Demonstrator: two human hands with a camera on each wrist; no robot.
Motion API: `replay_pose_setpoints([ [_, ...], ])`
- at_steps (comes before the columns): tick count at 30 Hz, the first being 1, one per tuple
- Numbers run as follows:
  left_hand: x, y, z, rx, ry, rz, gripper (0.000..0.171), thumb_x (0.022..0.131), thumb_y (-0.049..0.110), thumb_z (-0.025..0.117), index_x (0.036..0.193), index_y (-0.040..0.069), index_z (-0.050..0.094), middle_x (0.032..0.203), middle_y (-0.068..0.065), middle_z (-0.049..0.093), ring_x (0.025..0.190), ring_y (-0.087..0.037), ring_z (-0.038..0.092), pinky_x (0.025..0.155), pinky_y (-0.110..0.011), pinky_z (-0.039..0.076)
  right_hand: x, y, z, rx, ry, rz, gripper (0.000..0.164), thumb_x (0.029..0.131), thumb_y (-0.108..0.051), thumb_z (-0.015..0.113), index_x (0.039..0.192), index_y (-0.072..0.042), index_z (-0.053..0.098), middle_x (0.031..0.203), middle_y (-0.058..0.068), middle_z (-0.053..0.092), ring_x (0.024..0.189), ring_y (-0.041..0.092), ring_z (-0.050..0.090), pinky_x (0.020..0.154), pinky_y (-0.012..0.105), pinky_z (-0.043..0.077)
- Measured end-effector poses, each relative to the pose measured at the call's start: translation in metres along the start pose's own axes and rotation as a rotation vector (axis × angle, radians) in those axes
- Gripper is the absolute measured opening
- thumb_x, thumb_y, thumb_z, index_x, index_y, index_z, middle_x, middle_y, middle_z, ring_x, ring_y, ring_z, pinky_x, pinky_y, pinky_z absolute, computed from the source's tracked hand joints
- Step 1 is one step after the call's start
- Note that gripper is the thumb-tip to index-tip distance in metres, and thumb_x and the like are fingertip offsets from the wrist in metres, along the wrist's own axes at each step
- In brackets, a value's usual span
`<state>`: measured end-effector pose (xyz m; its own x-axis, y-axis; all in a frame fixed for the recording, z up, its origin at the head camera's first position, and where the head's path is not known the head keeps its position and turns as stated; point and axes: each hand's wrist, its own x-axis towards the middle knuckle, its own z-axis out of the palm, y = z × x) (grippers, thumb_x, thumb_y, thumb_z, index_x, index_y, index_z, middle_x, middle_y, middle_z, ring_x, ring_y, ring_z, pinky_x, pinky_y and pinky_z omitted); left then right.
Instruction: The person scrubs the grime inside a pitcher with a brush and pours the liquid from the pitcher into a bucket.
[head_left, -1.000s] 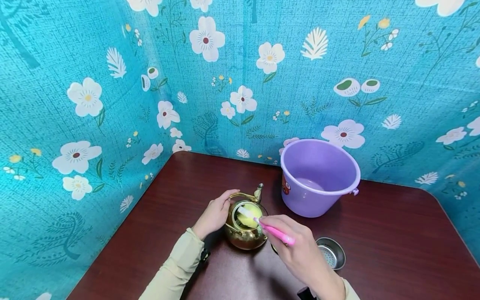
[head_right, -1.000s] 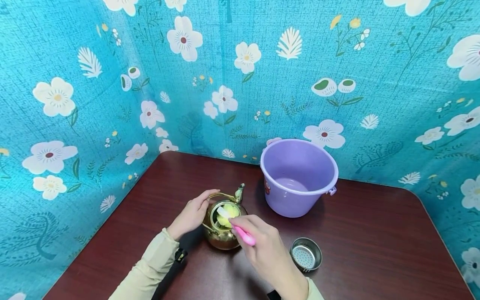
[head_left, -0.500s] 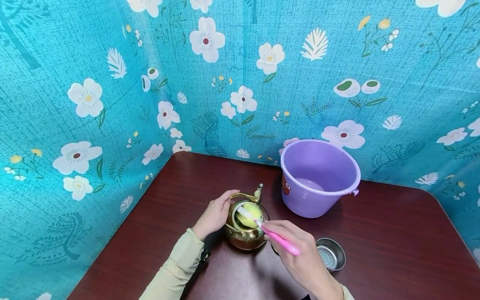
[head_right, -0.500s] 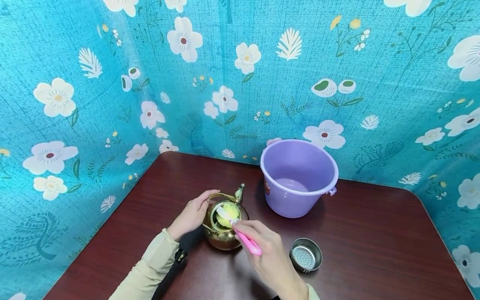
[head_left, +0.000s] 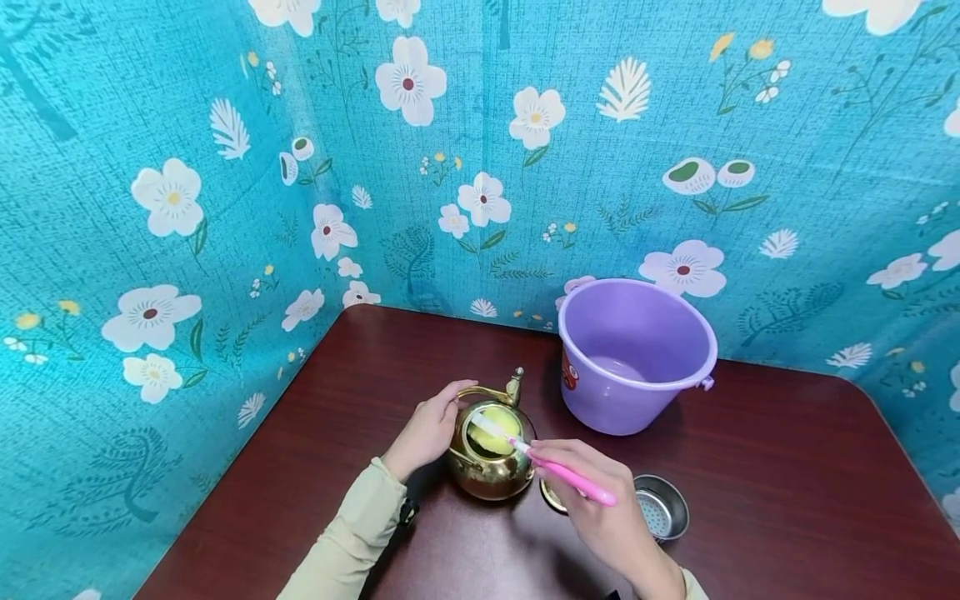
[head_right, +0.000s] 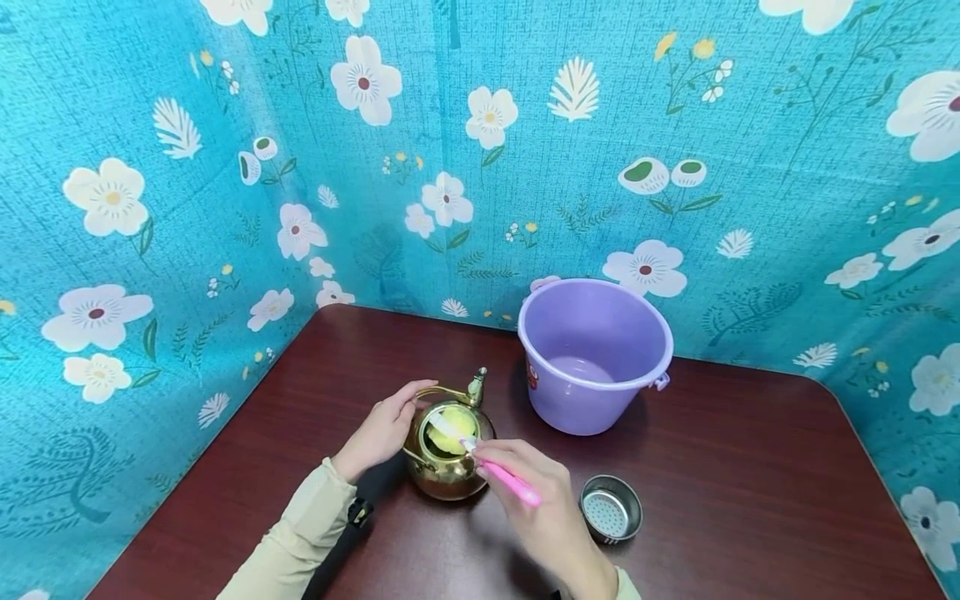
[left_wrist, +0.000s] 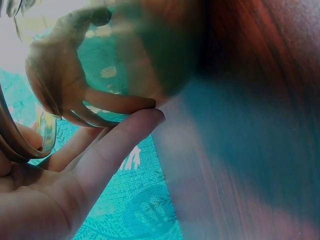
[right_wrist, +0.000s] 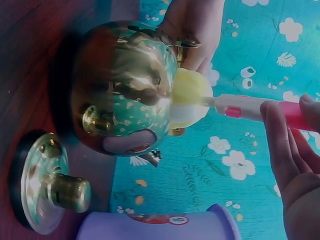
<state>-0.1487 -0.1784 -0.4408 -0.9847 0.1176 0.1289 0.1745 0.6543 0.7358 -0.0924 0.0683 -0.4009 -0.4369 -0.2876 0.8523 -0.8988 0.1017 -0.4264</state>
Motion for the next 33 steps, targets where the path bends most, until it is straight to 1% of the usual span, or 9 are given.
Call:
replay_pose_setpoints([
  [3, 0.0, 0.0, 0.0, 0.011, 0.004, 0.002, 0.039, 0.101, 0.006, 0.038, 0.134, 0.019, 0.054, 0.109, -0.011, 0.071, 0.104, -0.022, 0.067, 0.08, -0.036, 0.048, -0.002, 0.005, -0.001, 0.045, 0.02, 0.029, 0.021, 0.08, 0.003, 0.072, 0.1, -0.003, 0.074, 0.097, 0.016, 0.072, 0.096, 0.018, 0.069, 0.091, 0.019, 0.049],
  [6, -0.001, 0.001, 0.0, 0.01, 0.005, -0.001, 0.039, 0.101, 0.006, 0.038, 0.135, 0.018, 0.054, 0.109, -0.011, 0.071, 0.104, -0.022, 0.067, 0.081, -0.036, 0.049, -0.004, 0.009, -0.002, 0.14, 0.03, 0.078, 0.027, 0.076, 0.015, 0.069, 0.101, 0.004, 0.072, 0.097, 0.02, 0.071, 0.096, 0.018, 0.069, 0.087, 0.021, 0.052],
  [9, -0.001, 0.002, 0.0, 0.002, 0.005, -0.002, 0.039, 0.101, 0.006, 0.038, 0.135, 0.017, 0.054, 0.11, -0.012, 0.071, 0.105, -0.023, 0.067, 0.085, -0.038, 0.049, -0.006, 0.011, -0.003, 0.293, 0.027, 0.19, 0.034, 0.075, 0.026, 0.061, 0.105, 0.012, 0.067, 0.098, 0.025, 0.069, 0.094, 0.015, 0.069, 0.079, 0.025, 0.055],
  [11, -0.001, 0.002, 0.0, -0.006, 0.006, -0.003, 0.039, 0.101, 0.006, 0.038, 0.135, 0.016, 0.054, 0.11, -0.013, 0.07, 0.106, -0.023, 0.067, 0.087, -0.039, 0.05, -0.007, 0.012, -0.004, 0.377, 0.025, 0.274, 0.034, 0.078, 0.028, 0.056, 0.109, 0.015, 0.063, 0.1, 0.026, 0.068, 0.091, 0.015, 0.07, 0.074, 0.028, 0.056],
  [13, -0.002, 0.003, 0.0, -0.01, 0.008, -0.003, 0.039, 0.101, 0.005, 0.038, 0.134, 0.016, 0.054, 0.11, -0.013, 0.07, 0.106, -0.023, 0.067, 0.088, -0.04, 0.05, -0.008, 0.013, -0.005, 0.427, 0.028, 0.346, 0.031, 0.082, 0.025, 0.054, 0.11, 0.016, 0.061, 0.102, 0.027, 0.067, 0.089, 0.015, 0.071, 0.073, 0.032, 0.057],
  [15, -0.002, 0.003, 0.0, -0.005, 0.01, 0.003, 0.039, 0.101, 0.005, 0.038, 0.134, 0.017, 0.054, 0.11, -0.013, 0.07, 0.105, -0.023, 0.067, 0.088, -0.04, 0.05, -0.009, 0.016, -0.005, 0.429, 0.028, 0.385, 0.028, 0.084, 0.022, 0.054, 0.11, 0.016, 0.061, 0.103, 0.026, 0.067, 0.089, 0.016, 0.072, 0.072, 0.033, 0.057],
  [22, -0.002, 0.003, 0.0, -0.017, 0.01, 0.008, 0.039, 0.101, 0.005, 0.038, 0.134, 0.018, 0.054, 0.112, -0.014, 0.07, 0.106, -0.023, 0.067, 0.09, -0.041, 0.05, -0.008, 0.024, -0.005, 0.331, 0.032, 0.442, 0.025, 0.086, 0.017, 0.057, 0.109, 0.012, 0.064, 0.101, 0.022, 0.068, 0.082, 0.014, 0.071, 0.069, 0.031, 0.057],
  [29, -0.001, 0.003, 0.0, -0.024, 0.008, 0.005, 0.04, 0.1, 0.004, 0.037, 0.134, 0.019, 0.053, 0.114, -0.015, 0.069, 0.108, -0.025, 0.066, 0.091, -0.042, 0.049, 0.0, 0.025, -0.005, 0.24, 0.045, 0.587, 0.019, 0.091, 0.003, 0.06, 0.109, 0.004, 0.067, 0.096, 0.018, 0.07, 0.077, 0.011, 0.071, 0.068, 0.029, 0.057],
  [33, -0.001, 0.004, 0.0, -0.02, 0.006, 0.004, 0.041, 0.1, 0.003, 0.037, 0.134, 0.019, 0.054, 0.113, -0.015, 0.07, 0.108, -0.025, 0.066, 0.09, -0.042, 0.05, 0.006, 0.028, -0.003, 0.231, 0.07, 0.65, 0.02, 0.092, -0.002, 0.06, 0.11, 0.002, 0.067, 0.091, 0.019, 0.071, 0.074, 0.012, 0.07, 0.066, 0.029, 0.057],
])
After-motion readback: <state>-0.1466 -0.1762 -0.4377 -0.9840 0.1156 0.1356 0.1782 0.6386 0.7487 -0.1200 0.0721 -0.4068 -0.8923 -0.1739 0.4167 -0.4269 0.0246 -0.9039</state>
